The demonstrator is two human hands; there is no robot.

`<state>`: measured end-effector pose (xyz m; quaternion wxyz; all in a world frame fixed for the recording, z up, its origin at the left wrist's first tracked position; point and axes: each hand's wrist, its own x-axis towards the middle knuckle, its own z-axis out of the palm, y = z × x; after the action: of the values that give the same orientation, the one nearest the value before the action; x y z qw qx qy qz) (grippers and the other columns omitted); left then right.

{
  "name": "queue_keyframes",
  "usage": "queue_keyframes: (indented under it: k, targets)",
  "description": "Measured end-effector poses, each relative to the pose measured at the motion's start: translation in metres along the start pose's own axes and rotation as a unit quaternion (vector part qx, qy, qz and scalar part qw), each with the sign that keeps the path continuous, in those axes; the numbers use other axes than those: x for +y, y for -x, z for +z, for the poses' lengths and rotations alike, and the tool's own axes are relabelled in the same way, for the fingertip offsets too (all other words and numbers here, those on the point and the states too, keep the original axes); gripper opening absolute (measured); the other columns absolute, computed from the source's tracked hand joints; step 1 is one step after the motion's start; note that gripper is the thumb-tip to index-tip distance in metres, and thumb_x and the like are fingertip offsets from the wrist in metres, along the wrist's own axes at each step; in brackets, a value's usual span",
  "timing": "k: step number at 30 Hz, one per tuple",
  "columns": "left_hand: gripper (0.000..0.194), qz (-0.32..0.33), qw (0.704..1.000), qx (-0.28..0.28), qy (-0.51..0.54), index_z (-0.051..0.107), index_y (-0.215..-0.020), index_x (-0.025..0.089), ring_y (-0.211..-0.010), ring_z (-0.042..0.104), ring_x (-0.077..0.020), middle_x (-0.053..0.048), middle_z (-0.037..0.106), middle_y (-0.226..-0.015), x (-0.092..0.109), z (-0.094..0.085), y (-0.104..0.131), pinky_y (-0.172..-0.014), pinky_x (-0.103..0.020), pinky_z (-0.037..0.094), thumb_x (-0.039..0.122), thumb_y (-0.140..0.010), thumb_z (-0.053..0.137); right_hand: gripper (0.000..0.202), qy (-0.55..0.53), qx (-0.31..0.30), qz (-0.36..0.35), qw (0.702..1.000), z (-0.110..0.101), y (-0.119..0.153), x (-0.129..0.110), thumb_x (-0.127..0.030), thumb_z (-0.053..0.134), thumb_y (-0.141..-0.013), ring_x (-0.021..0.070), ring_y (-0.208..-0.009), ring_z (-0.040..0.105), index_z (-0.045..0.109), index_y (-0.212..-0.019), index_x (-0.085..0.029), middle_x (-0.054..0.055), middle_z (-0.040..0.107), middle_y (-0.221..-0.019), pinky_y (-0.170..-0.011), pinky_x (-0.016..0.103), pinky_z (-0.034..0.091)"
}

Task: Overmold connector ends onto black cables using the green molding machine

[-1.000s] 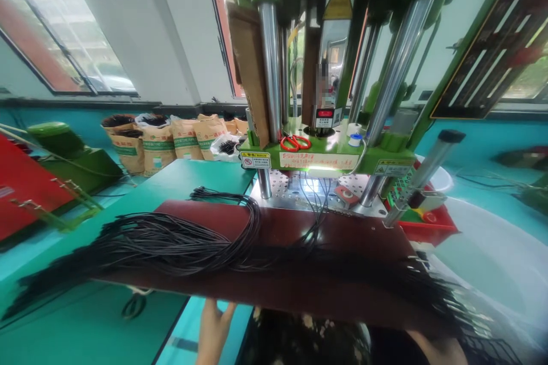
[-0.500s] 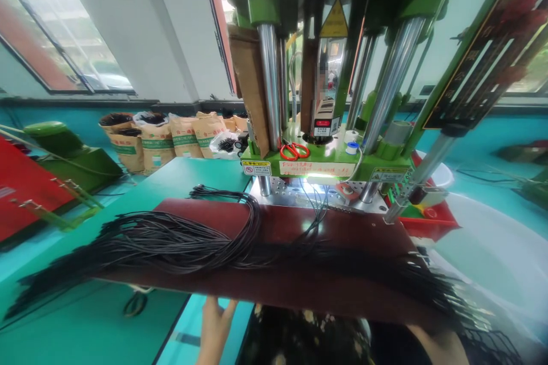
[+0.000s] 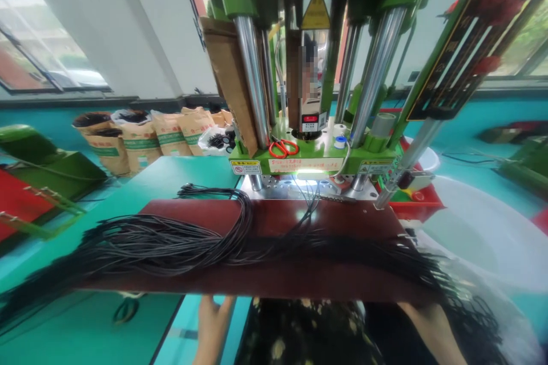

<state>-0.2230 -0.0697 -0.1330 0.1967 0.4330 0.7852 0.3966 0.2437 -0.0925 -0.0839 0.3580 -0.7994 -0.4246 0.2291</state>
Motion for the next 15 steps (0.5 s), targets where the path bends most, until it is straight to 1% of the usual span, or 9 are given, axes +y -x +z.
queue_keyframes:
  k: [3, 5, 7, 9, 10, 12, 15]
  targets:
    - [0.078, 0.009, 1.0, 0.012, -0.01, 0.055, -0.103, 0.002, -0.053, 0.047, -0.0178, -0.011, 0.06, -0.077, -0.001, 0.0, 0.001, -0.057, -0.034, 0.042, 0.063, -0.055, 0.048, 0.045, -0.01, 0.014, -0.024, 1.0, 0.004, 0.002, 0.004, -0.05, 0.057, -0.052, 0.0374, -0.092, 0.059, 0.062, -0.078, -0.015, 0.015, 0.068, -0.084, -0.081, 0.046, 0.046]
    - [0.077, 0.008, 0.999, 0.015, -0.029, 0.054, -0.105, 0.003, -0.047, 0.042, -0.0156, -0.007, 0.058, -0.07, 0.0, 0.0, 0.004, -0.054, -0.034, 0.041, 0.063, -0.058, 0.045, 0.042, -0.028, 0.017, -0.044, 0.999, 0.006, 0.002, 0.008, -0.048, 0.058, -0.054, 0.0354, -0.091, 0.059, 0.061, -0.08, -0.015, 0.014, 0.068, -0.086, -0.082, 0.045, 0.045]
    - [0.078, 0.001, 0.999, 0.0, -0.05, 0.052, -0.108, 0.003, -0.042, 0.037, -0.0138, -0.003, 0.054, -0.061, 0.002, -0.002, 0.007, -0.05, -0.032, 0.039, 0.063, -0.06, 0.043, 0.037, -0.05, 0.009, -0.054, 0.997, 0.008, 0.003, 0.011, -0.046, 0.06, -0.055, 0.0333, -0.087, 0.061, 0.06, -0.077, -0.017, 0.012, 0.069, -0.083, -0.083, 0.044, 0.046]
    - [0.079, 0.0, 0.997, -0.021, -0.073, 0.052, -0.108, 0.002, -0.04, 0.037, -0.0147, -0.001, 0.051, -0.054, 0.005, -0.006, 0.007, -0.048, -0.032, 0.038, 0.064, -0.06, 0.042, 0.035, -0.067, -0.005, -0.054, 0.996, 0.008, 0.003, 0.013, -0.045, 0.062, -0.056, 0.032, -0.083, 0.062, 0.06, -0.077, -0.017, 0.01, 0.069, -0.08, -0.082, 0.044, 0.046]
    - [0.08, 0.005, 0.996, -0.031, -0.087, 0.053, -0.106, 0.002, -0.04, 0.039, -0.0162, -0.001, 0.05, -0.052, 0.007, -0.01, 0.005, -0.049, -0.033, 0.038, 0.065, -0.06, 0.041, 0.036, -0.075, -0.014, -0.055, 0.996, 0.008, 0.004, 0.013, -0.045, 0.063, -0.056, 0.0316, -0.082, 0.062, 0.061, -0.078, -0.017, 0.01, 0.069, -0.081, -0.082, 0.044, 0.047]
    - [0.078, 0.025, 0.989, -0.062, -0.133, 0.054, -0.103, 0.002, -0.045, 0.047, -0.0215, -0.005, 0.053, -0.054, 0.009, -0.02, 0.0, -0.052, -0.034, 0.04, 0.066, -0.061, 0.039, 0.039, -0.095, -0.038, -0.064, 0.993, 0.007, 0.005, 0.011, -0.045, 0.064, -0.058, 0.0305, -0.083, 0.062, 0.062, -0.083, -0.016, 0.01, 0.069, -0.083, -0.081, 0.043, 0.047]
    - [0.068, 0.043, 0.965, -0.142, -0.216, 0.06, -0.095, 0.009, -0.06, 0.057, -0.0298, -0.011, 0.06, -0.063, 0.018, -0.042, -0.008, -0.056, -0.037, 0.042, 0.064, -0.06, 0.043, 0.042, -0.123, -0.059, -0.087, 0.987, 0.003, 0.008, 0.007, -0.044, 0.065, -0.062, 0.0291, -0.088, 0.06, 0.061, -0.091, -0.014, 0.009, 0.068, -0.089, -0.083, 0.041, 0.047]
